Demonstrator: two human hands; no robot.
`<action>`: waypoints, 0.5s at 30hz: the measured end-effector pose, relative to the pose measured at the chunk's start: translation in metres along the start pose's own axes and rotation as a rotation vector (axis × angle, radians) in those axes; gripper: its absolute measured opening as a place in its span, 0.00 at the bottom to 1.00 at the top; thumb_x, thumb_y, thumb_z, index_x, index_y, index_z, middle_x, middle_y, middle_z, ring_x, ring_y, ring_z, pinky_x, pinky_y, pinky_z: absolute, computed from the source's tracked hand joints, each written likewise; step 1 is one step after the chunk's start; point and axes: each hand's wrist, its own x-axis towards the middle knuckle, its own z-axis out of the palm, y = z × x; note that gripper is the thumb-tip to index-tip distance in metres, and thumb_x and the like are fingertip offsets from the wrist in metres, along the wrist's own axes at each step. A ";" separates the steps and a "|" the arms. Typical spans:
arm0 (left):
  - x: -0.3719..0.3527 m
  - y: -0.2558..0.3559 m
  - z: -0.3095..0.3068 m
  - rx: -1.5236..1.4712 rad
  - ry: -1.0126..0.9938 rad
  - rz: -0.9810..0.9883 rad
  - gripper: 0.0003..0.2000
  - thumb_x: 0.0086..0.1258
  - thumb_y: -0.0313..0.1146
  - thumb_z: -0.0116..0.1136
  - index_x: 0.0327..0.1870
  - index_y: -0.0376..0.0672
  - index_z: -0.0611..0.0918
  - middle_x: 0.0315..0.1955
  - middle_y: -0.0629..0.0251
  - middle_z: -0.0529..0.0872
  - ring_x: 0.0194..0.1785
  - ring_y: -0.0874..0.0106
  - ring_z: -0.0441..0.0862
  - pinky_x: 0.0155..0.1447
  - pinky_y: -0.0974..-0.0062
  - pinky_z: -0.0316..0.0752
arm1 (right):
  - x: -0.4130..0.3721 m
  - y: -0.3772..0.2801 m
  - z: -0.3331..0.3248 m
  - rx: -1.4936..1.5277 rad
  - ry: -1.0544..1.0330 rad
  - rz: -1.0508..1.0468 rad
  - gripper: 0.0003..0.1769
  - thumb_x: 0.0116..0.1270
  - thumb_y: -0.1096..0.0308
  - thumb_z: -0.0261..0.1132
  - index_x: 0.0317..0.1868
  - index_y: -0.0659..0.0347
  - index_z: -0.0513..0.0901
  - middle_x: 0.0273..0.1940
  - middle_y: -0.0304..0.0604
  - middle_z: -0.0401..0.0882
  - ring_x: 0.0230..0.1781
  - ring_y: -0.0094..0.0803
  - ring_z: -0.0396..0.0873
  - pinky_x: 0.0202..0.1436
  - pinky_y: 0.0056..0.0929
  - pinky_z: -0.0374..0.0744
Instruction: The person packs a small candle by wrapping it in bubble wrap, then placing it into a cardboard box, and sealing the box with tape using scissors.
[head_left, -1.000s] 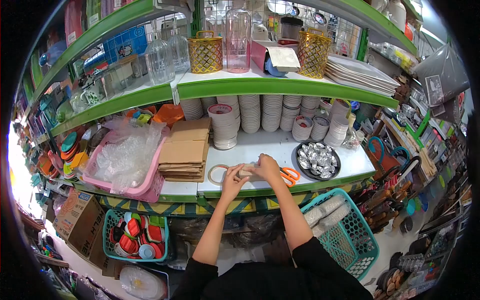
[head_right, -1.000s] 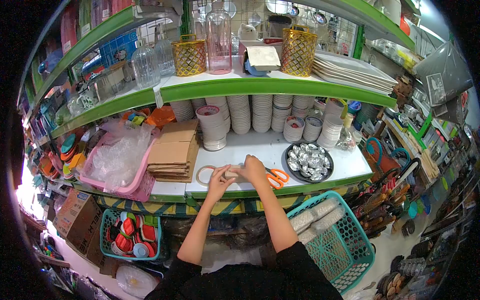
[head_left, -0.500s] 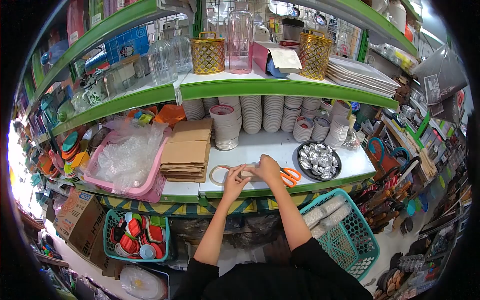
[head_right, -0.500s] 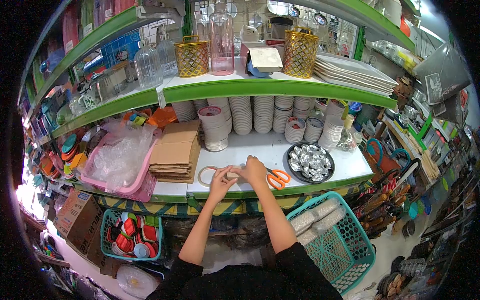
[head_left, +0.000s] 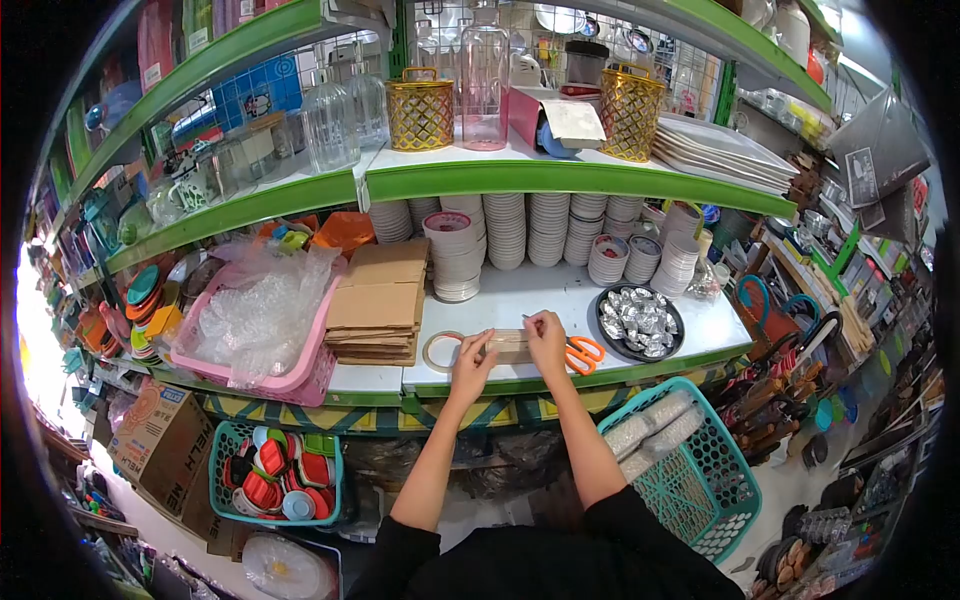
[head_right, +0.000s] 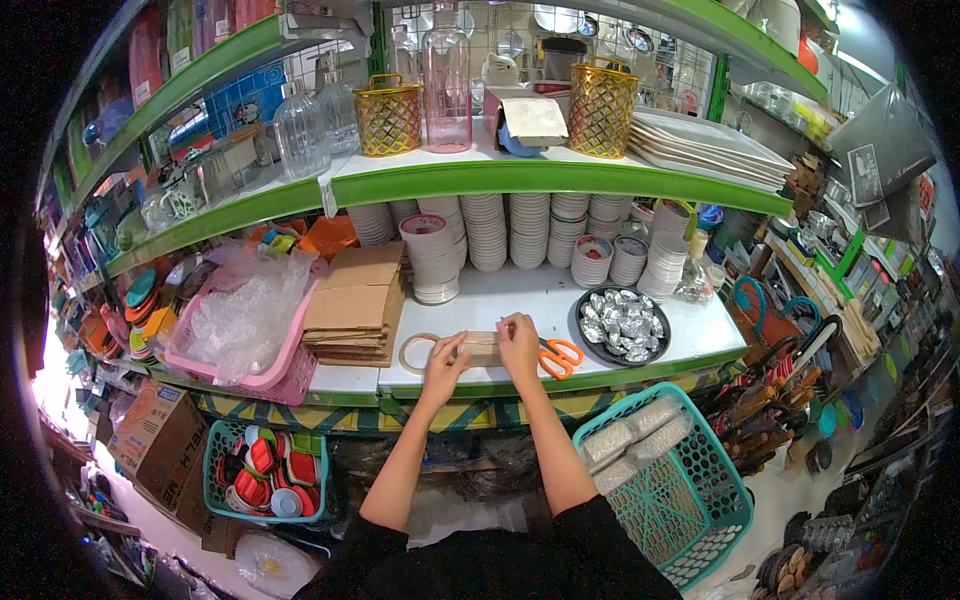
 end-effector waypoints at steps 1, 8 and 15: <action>0.001 -0.002 0.001 -0.121 0.005 -0.039 0.17 0.70 0.35 0.54 0.59 0.47 0.76 0.53 0.63 0.72 0.37 0.77 0.77 0.39 0.81 0.79 | -0.004 0.002 -0.002 0.205 0.090 0.052 0.07 0.60 0.71 0.63 0.33 0.66 0.75 0.33 0.49 0.72 0.32 0.43 0.76 0.38 0.37 0.75; -0.002 -0.003 0.000 -0.033 0.030 -0.047 0.20 0.74 0.38 0.48 0.63 0.41 0.70 0.50 0.59 0.72 0.34 0.76 0.79 0.41 0.80 0.76 | -0.037 0.018 0.001 0.007 0.124 0.185 0.14 0.65 0.64 0.62 0.41 0.68 0.77 0.31 0.49 0.73 0.28 0.36 0.74 0.32 0.33 0.73; -0.002 -0.011 -0.004 -0.090 0.017 -0.145 0.22 0.73 0.36 0.49 0.64 0.37 0.67 0.55 0.55 0.72 0.38 0.75 0.80 0.44 0.78 0.76 | -0.034 0.010 -0.015 -0.040 -0.025 0.224 0.18 0.68 0.58 0.59 0.44 0.67 0.78 0.34 0.51 0.75 0.33 0.38 0.76 0.37 0.33 0.75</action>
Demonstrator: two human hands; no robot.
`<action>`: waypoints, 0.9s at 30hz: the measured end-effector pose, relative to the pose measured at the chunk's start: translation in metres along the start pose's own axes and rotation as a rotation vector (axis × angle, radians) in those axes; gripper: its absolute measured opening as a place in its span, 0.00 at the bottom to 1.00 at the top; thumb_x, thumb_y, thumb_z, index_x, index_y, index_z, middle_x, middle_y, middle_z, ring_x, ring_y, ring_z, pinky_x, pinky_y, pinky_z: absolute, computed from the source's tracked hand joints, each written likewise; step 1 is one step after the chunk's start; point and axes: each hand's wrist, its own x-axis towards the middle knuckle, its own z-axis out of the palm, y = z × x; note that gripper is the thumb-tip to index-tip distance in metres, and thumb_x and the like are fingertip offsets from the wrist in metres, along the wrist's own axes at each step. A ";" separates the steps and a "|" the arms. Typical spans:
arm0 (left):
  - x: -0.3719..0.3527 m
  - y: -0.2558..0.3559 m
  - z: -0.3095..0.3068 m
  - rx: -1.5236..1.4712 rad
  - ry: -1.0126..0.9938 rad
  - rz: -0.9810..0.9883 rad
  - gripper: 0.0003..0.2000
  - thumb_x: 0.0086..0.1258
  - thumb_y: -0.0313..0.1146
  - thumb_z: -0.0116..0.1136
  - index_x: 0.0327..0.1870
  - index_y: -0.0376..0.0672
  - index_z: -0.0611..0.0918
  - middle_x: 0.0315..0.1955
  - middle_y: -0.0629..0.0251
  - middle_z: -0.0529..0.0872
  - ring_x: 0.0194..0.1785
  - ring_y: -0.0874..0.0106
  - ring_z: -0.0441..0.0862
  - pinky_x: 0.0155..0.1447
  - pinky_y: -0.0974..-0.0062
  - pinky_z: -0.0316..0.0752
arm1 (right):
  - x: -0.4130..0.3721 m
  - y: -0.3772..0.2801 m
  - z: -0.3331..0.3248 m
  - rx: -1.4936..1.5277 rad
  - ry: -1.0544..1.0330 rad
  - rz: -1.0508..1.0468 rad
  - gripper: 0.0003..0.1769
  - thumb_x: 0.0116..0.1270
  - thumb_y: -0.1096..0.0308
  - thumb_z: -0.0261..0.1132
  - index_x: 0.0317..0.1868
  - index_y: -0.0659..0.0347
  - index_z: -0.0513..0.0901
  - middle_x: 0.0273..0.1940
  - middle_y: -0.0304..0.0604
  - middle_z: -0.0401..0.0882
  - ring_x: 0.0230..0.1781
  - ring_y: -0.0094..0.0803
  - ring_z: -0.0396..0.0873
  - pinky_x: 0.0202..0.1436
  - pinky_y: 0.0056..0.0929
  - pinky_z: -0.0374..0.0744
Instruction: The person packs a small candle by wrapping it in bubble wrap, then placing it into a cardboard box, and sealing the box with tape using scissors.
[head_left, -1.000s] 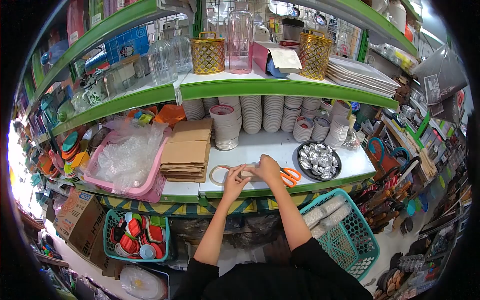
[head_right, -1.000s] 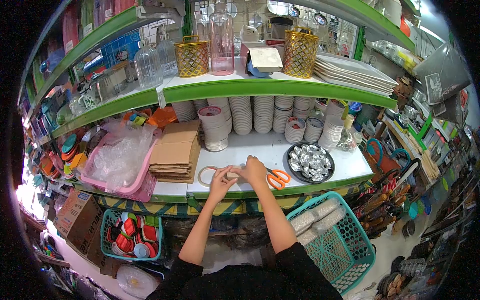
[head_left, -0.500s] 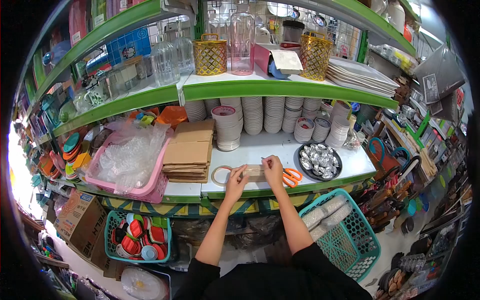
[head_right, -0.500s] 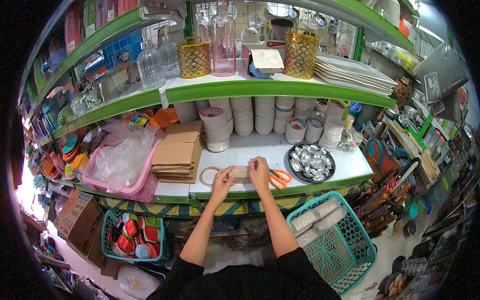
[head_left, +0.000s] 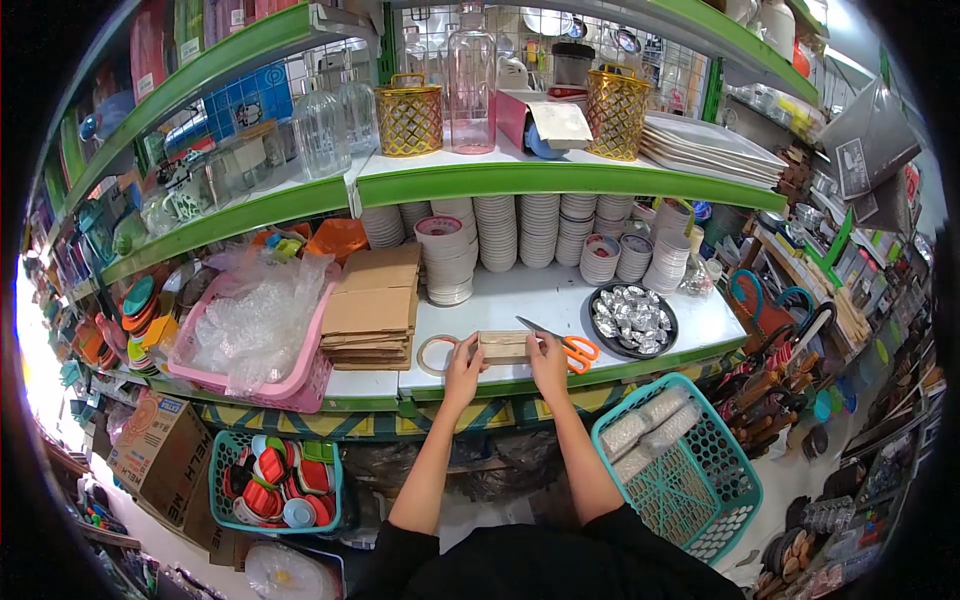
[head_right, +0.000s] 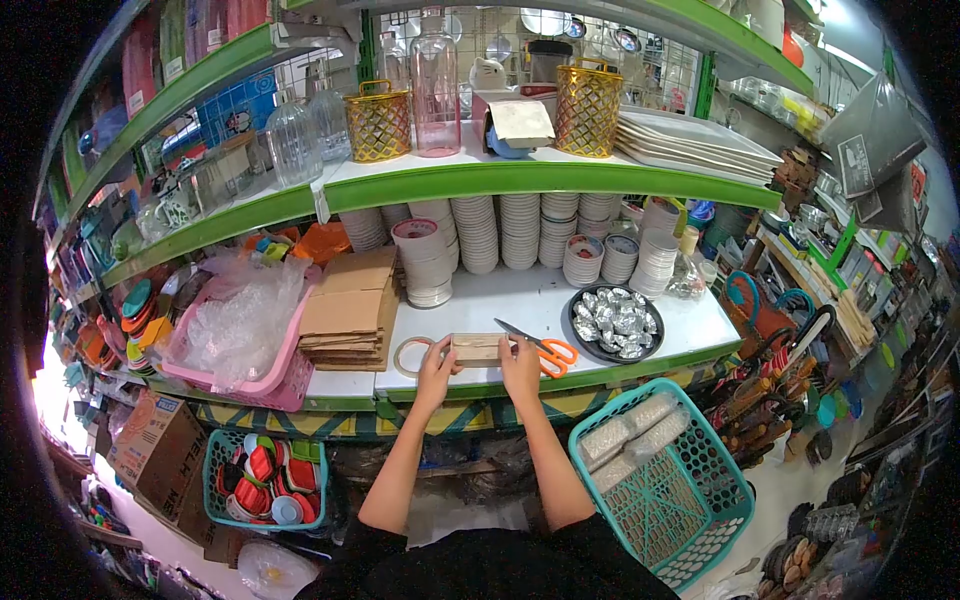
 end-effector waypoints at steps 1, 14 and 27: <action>0.001 -0.003 -0.001 -0.001 -0.024 -0.007 0.21 0.73 0.35 0.50 0.64 0.38 0.67 0.56 0.55 0.72 0.39 0.74 0.80 0.46 0.78 0.76 | 0.001 -0.002 -0.002 0.181 -0.058 0.109 0.18 0.68 0.58 0.59 0.45 0.67 0.78 0.34 0.49 0.75 0.30 0.34 0.75 0.33 0.32 0.74; -0.001 -0.005 0.002 -0.232 0.027 0.098 0.10 0.70 0.30 0.52 0.50 0.42 0.71 0.47 0.65 0.75 0.45 0.77 0.76 0.51 0.79 0.68 | -0.003 0.006 0.001 0.691 -0.083 0.042 0.12 0.63 0.69 0.65 0.39 0.59 0.69 0.31 0.34 0.69 0.30 0.20 0.69 0.35 0.19 0.69; 0.001 -0.001 -0.004 -0.131 -0.154 0.093 0.23 0.65 0.19 0.55 0.56 0.43 0.61 0.54 0.59 0.67 0.63 0.69 0.67 0.66 0.72 0.62 | -0.004 0.011 -0.002 0.392 -0.165 -0.356 0.25 0.57 0.88 0.56 0.56 0.64 0.68 0.55 0.44 0.64 0.61 0.35 0.66 0.62 0.27 0.66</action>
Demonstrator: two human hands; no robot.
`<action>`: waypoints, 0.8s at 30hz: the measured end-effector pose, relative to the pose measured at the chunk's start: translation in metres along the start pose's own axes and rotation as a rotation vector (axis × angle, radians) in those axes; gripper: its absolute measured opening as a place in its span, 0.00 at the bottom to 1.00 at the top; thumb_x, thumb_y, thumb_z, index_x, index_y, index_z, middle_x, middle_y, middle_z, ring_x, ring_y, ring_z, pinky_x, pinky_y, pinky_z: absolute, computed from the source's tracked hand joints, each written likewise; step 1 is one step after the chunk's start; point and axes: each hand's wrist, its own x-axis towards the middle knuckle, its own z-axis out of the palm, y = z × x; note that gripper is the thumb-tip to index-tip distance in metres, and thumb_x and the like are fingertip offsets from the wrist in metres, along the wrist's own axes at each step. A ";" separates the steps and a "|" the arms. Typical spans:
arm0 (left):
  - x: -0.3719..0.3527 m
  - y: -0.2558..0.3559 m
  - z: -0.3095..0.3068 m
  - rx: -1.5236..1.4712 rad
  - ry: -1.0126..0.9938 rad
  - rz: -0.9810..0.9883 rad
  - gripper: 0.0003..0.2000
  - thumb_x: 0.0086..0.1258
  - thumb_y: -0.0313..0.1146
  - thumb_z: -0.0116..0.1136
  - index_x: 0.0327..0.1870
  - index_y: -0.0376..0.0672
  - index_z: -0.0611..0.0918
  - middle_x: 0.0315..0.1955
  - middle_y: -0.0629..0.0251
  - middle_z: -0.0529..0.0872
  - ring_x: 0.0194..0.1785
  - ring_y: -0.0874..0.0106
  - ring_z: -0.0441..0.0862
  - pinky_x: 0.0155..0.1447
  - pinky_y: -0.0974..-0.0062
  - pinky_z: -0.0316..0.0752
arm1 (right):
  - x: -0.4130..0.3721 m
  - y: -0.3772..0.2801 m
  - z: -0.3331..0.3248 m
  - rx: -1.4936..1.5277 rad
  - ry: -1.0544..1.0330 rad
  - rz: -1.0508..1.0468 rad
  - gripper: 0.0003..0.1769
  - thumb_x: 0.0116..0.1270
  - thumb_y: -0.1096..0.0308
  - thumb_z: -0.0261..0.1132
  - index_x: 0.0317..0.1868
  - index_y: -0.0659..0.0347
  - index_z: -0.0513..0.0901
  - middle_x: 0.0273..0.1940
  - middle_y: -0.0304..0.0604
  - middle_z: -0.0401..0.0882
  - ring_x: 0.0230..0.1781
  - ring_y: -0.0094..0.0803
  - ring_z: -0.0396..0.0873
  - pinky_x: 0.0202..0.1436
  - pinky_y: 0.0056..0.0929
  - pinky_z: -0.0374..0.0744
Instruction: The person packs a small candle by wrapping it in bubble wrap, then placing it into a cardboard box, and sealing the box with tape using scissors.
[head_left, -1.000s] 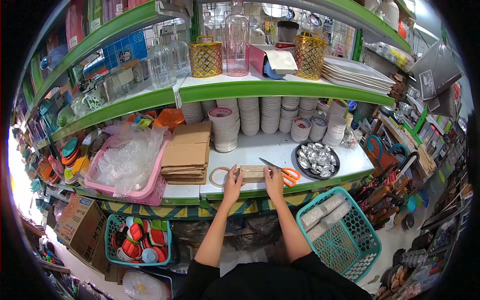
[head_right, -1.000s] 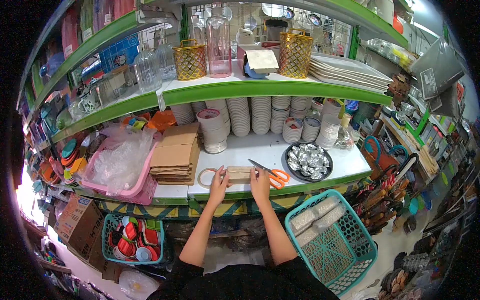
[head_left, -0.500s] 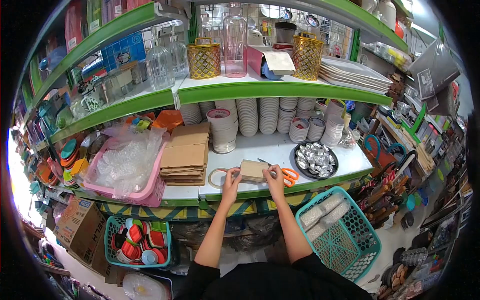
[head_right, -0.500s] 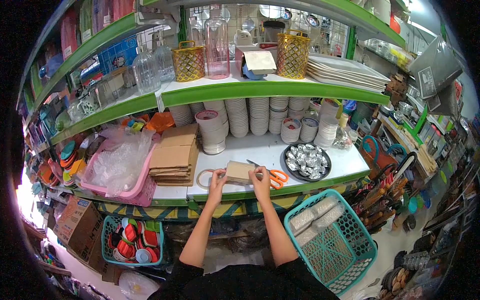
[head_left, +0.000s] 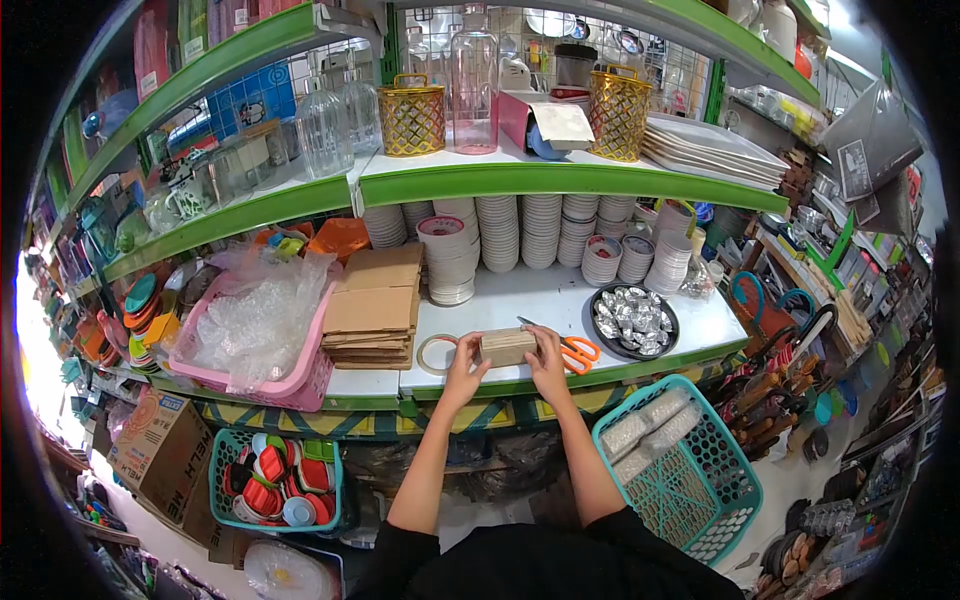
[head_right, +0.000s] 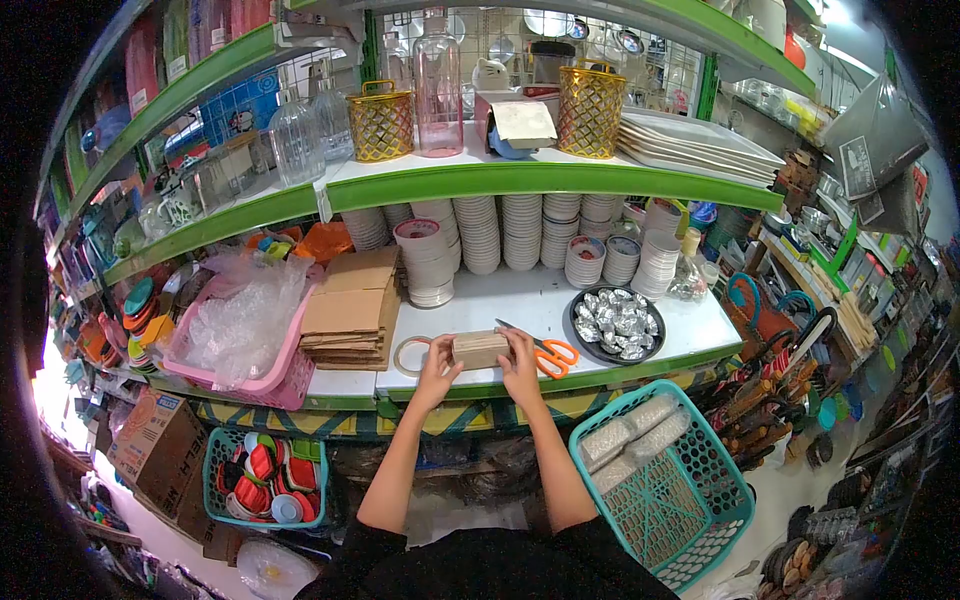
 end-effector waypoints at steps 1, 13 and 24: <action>0.000 -0.003 0.000 0.049 -0.012 0.046 0.23 0.64 0.18 0.56 0.56 0.43 0.61 0.52 0.59 0.67 0.63 0.69 0.67 0.66 0.72 0.62 | -0.001 0.002 0.000 0.033 0.007 0.033 0.23 0.57 0.88 0.57 0.54 0.65 0.68 0.56 0.45 0.64 0.61 0.35 0.66 0.62 0.27 0.67; -0.002 0.006 0.002 0.440 0.019 0.152 0.24 0.52 0.18 0.63 0.51 0.46 0.73 0.49 0.60 0.73 0.56 0.58 0.72 0.60 0.69 0.69 | -0.008 0.008 -0.006 0.047 0.066 0.102 0.10 0.54 0.89 0.57 0.34 0.67 0.74 0.57 0.44 0.66 0.51 0.29 0.75 0.50 0.23 0.77; 0.000 0.005 0.000 0.497 -0.006 0.078 0.38 0.52 0.20 0.64 0.67 0.54 0.66 0.55 0.56 0.69 0.59 0.58 0.70 0.62 0.67 0.68 | -0.005 0.008 -0.006 0.102 0.110 0.043 0.10 0.52 0.89 0.56 0.33 0.67 0.76 0.59 0.47 0.68 0.57 0.38 0.74 0.54 0.28 0.76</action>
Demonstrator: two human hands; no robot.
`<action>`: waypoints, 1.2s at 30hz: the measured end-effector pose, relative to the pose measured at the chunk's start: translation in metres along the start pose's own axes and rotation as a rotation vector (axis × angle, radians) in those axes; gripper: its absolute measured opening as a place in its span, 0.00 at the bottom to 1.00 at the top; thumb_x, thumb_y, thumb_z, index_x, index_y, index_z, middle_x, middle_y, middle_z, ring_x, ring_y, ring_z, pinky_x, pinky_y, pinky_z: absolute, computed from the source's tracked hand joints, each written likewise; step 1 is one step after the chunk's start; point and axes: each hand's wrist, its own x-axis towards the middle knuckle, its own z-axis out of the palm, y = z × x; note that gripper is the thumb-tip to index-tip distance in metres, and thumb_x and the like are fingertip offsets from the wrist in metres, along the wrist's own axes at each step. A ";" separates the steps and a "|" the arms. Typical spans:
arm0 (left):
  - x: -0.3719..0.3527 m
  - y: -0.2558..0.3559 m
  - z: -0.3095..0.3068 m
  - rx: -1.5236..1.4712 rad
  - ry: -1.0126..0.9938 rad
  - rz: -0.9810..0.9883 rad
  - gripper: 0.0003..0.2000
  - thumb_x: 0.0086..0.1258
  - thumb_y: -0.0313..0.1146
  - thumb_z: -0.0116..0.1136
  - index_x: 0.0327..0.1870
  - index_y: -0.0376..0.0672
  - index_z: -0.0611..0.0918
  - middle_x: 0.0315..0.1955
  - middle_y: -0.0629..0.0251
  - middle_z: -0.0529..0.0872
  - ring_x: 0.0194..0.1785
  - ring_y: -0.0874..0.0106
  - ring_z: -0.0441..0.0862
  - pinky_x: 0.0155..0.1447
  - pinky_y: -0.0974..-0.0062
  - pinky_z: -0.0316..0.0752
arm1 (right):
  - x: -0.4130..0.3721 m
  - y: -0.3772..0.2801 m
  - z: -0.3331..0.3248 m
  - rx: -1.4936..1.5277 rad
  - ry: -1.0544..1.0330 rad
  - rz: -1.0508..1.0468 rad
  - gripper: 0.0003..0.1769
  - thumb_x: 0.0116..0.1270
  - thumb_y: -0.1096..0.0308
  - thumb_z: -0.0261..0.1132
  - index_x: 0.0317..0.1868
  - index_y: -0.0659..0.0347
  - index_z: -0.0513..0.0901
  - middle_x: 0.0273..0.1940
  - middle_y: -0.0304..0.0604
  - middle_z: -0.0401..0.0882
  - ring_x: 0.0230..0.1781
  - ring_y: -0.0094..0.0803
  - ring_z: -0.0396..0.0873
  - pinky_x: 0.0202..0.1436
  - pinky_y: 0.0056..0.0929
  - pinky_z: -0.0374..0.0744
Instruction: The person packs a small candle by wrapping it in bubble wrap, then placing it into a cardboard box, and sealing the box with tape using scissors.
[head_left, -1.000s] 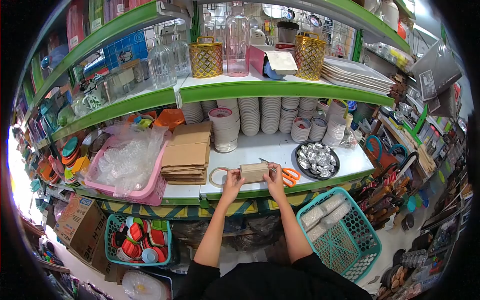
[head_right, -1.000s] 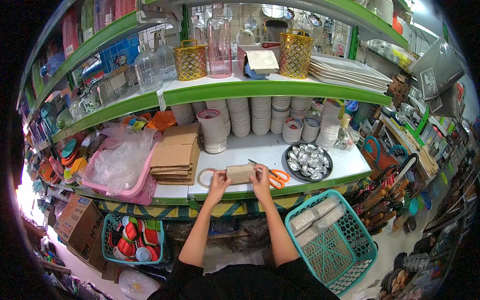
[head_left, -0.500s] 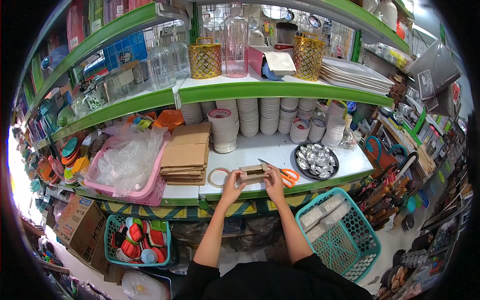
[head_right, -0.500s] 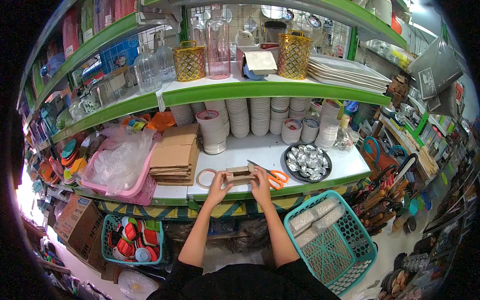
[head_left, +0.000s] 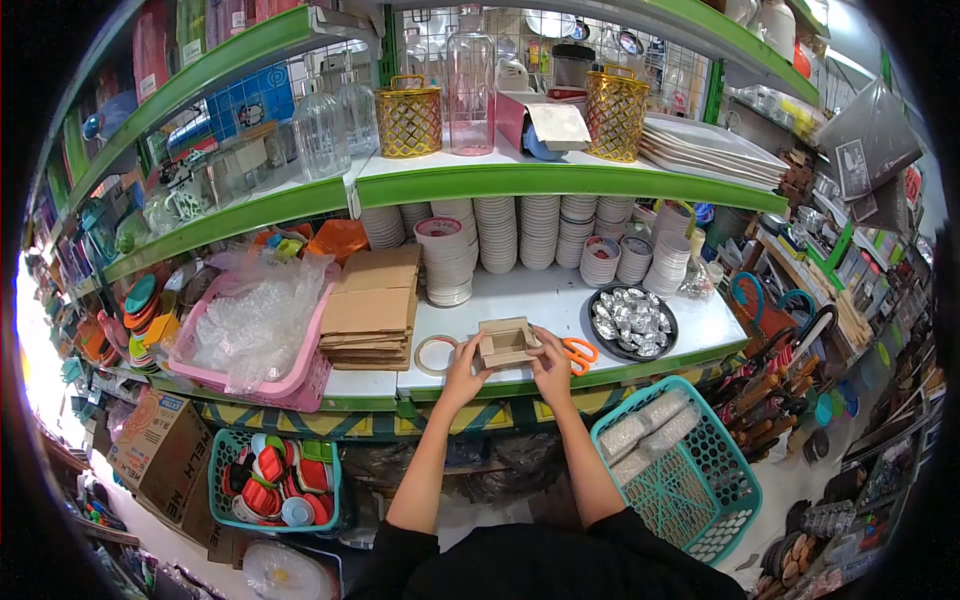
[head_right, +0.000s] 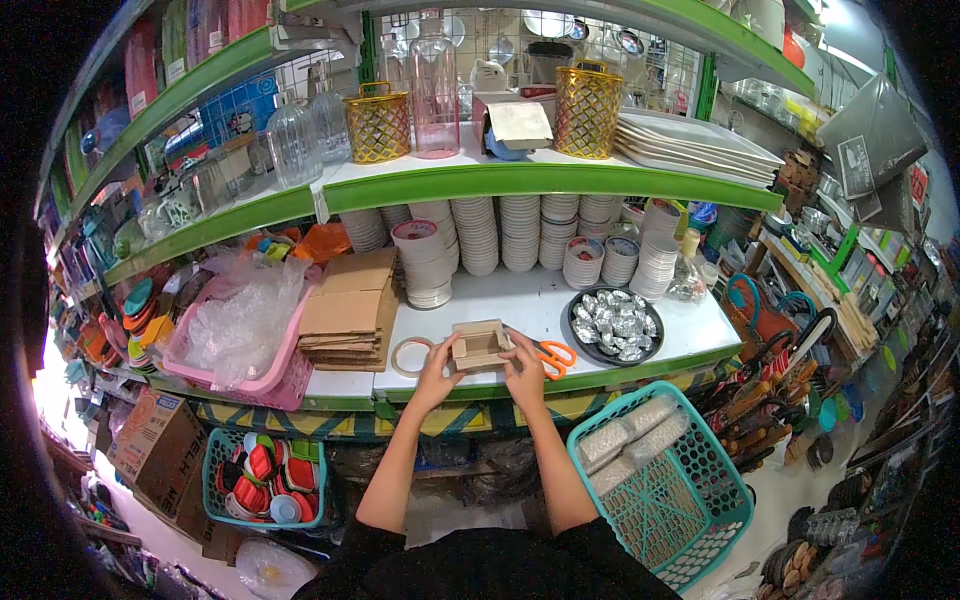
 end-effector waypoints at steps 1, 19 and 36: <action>0.001 0.000 0.000 -0.023 0.001 -0.017 0.39 0.51 0.21 0.65 0.67 0.56 0.65 0.55 0.54 0.69 0.58 0.56 0.70 0.61 0.66 0.68 | 0.002 -0.004 -0.002 -0.148 -0.033 -0.090 0.11 0.50 0.89 0.56 0.33 0.67 0.75 0.58 0.47 0.71 0.56 0.40 0.75 0.54 0.30 0.75; 0.019 0.011 0.023 -0.167 0.280 -0.126 0.24 0.54 0.35 0.68 0.51 0.33 0.77 0.36 0.52 0.83 0.39 0.66 0.82 0.44 0.72 0.76 | 0.010 -0.046 -0.007 -0.702 -0.167 -0.380 0.22 0.44 0.82 0.59 0.43 0.58 0.80 0.38 0.38 0.81 0.55 0.45 0.71 0.58 0.48 0.66; 0.012 0.021 0.006 -0.105 0.320 -0.271 0.13 0.71 0.36 0.45 0.52 0.41 0.76 0.36 0.49 0.82 0.43 0.58 0.80 0.49 0.67 0.71 | 0.000 -0.034 -0.002 -0.654 -0.074 -0.322 0.11 0.46 0.80 0.61 0.33 0.64 0.72 0.48 0.49 0.72 0.51 0.50 0.70 0.54 0.43 0.69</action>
